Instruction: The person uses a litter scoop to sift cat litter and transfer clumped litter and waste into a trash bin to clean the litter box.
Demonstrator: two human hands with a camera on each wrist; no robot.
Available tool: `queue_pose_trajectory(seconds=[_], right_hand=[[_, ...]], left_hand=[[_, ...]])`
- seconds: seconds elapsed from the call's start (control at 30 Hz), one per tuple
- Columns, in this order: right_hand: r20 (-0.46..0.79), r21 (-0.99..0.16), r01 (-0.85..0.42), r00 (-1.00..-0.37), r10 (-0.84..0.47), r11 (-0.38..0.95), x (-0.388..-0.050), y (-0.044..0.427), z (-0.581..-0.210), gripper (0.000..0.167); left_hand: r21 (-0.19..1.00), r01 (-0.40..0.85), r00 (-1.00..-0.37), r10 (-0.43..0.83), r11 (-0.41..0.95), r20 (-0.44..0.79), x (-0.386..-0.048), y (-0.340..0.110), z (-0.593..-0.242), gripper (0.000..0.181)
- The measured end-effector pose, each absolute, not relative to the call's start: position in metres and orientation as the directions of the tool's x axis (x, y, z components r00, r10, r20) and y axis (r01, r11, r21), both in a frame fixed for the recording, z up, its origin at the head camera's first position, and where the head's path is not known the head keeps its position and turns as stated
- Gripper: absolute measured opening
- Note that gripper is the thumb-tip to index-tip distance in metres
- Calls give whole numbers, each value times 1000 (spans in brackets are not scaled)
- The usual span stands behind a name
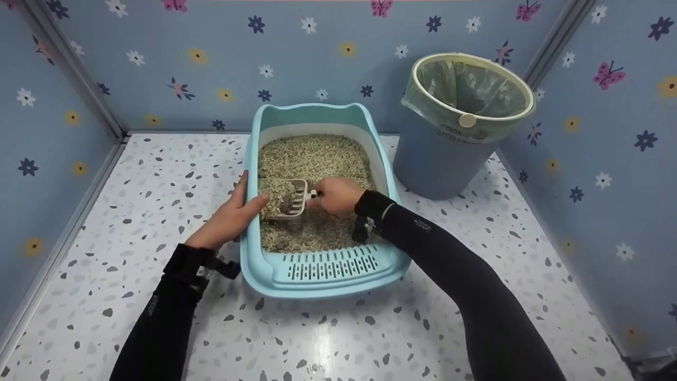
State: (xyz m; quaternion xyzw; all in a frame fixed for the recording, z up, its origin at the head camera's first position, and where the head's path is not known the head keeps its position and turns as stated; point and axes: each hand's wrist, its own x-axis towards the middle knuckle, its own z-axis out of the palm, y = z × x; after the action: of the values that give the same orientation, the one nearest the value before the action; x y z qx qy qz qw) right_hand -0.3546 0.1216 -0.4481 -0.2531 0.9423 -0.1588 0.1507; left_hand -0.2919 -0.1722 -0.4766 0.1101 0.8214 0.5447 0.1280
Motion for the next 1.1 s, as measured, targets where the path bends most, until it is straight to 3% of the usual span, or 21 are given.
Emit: queue_pose_trajectory(seconds=[0.17, 0.47, 0.73, 1.1], right_hand=[[-181, -466, -373, -848, -499, 803, -356, 124, -444, 29], [-129, -527, -300, -897, -424, 795, -357, 128, -437, 29], [-58, -608, -274, -921, -385, 745, -358, 130, -429, 42], [-1, -644, -231, -953, -302, 730, -353, 139, -414, 32]], left_hand=[[925, 59, -942, 328, 375, -73, -292, -171, -476, 97], [940, 72, -935, 351, 333, -53, -293, -172, -477, 95], [937, 90, -938, 345, 338, -35, -294, -172, -478, 96], [940, 84, -937, 349, 330, -38, -294, -172, -480, 96]])
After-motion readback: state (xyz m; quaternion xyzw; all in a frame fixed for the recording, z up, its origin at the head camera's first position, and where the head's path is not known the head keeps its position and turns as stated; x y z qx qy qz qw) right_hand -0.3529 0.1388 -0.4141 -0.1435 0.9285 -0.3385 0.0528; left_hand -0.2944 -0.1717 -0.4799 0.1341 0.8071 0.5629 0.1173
